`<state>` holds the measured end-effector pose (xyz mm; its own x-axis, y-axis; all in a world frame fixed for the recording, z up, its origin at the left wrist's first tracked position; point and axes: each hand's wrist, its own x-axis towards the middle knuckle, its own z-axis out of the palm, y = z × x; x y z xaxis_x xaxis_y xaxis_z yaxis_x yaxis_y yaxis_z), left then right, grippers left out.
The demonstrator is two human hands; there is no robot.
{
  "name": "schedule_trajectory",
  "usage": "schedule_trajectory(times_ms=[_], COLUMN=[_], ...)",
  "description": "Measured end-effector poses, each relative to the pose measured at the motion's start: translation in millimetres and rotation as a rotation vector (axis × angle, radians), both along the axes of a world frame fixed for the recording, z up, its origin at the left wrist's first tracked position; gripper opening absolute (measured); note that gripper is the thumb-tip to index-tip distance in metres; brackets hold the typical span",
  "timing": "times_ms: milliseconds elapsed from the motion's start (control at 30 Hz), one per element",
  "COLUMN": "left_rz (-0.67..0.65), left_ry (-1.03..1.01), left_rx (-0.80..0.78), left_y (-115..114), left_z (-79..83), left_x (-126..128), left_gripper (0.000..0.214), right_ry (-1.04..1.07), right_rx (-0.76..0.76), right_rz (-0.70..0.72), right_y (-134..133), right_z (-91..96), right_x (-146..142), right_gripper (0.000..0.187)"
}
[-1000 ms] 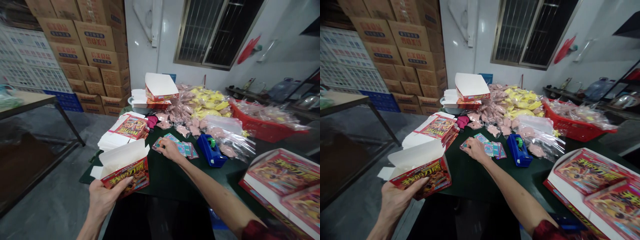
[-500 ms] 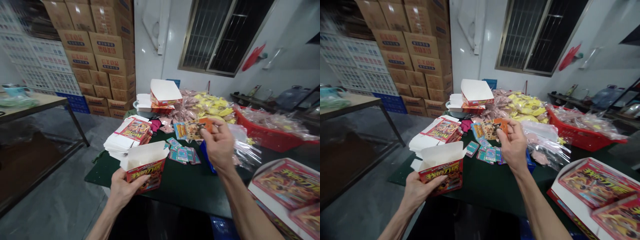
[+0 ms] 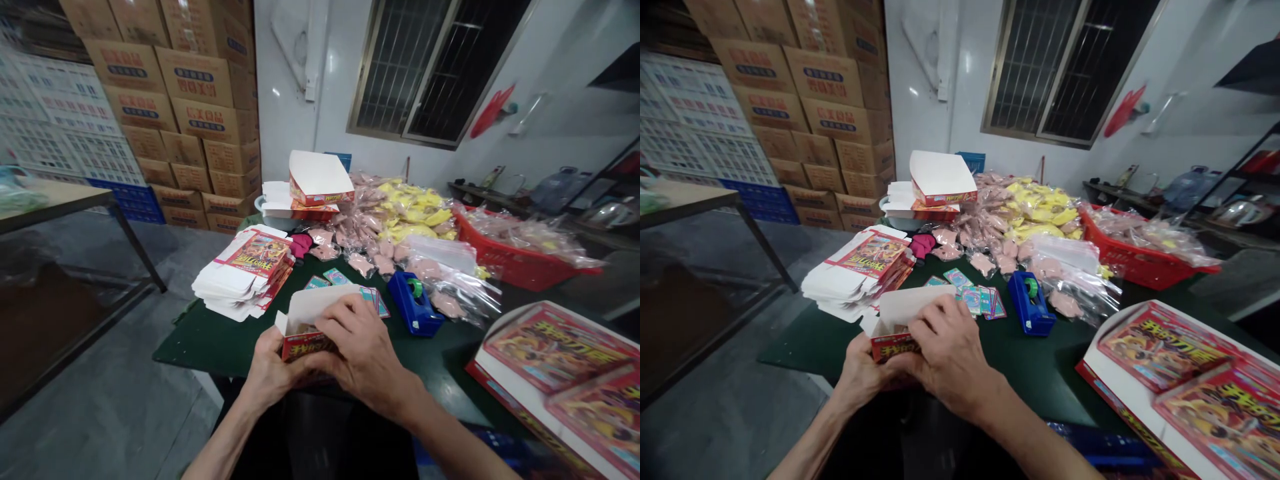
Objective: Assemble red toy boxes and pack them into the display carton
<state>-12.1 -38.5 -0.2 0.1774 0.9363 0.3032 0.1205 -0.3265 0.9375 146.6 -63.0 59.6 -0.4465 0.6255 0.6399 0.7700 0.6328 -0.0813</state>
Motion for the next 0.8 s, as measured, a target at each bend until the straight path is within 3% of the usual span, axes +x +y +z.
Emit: schedule_trajectory(times_ms=[67,133,233,300,367,433,567,700,800], left_rz=[0.025,0.099,0.251,0.332,0.386,0.384,0.36,0.507,0.607], left_ry=[-0.04,-0.147,-0.326,-0.367,-0.356,-0.324,-0.303,-0.311,-0.238], left_rx=[-0.02,-0.035,-0.031,-0.01,0.04,0.111,0.249,0.436,0.57], left_y=[-0.8,-2.8,-6.9,-8.0,-6.0,-0.8,9.1,5.5,0.7], left_z=[-5.2,-11.2,-18.0,-20.8,-24.0,-28.7,-38.1,-37.4,-37.6], left_x=[1.8,5.2,11.9,15.6,17.1,16.3,11.1,7.3,5.7], left_gripper=[0.034,0.052,0.087,0.099,0.102,0.104,0.1,0.097,0.087], right_ry=[-0.024,0.044,0.373,0.688,0.957,1.102,1.001,0.78,0.73], right_rx=[-0.02,0.051,0.206,0.104,-0.13,-0.261,-0.162,-0.046,-0.032], right_rz=[-0.062,-0.117,-0.219,-0.25,-0.193,-0.114,-0.071,0.027,0.116], right_y=[-5.1,-7.8,-6.9,-3.0,3.2,10.1,16.1,9.9,7.5], right_z=[-2.6,-6.8,-20.3,-34.1,-49.3,-62.5,-73.4,-66.5,-60.9], right_x=[-8.3,-11.0,-6.3,-3.1,-3.8,-8.3,-19.8,-23.9,-21.2], right_gripper=[0.028,0.022,0.035,0.043,0.039,0.035,0.045,0.044,0.042])
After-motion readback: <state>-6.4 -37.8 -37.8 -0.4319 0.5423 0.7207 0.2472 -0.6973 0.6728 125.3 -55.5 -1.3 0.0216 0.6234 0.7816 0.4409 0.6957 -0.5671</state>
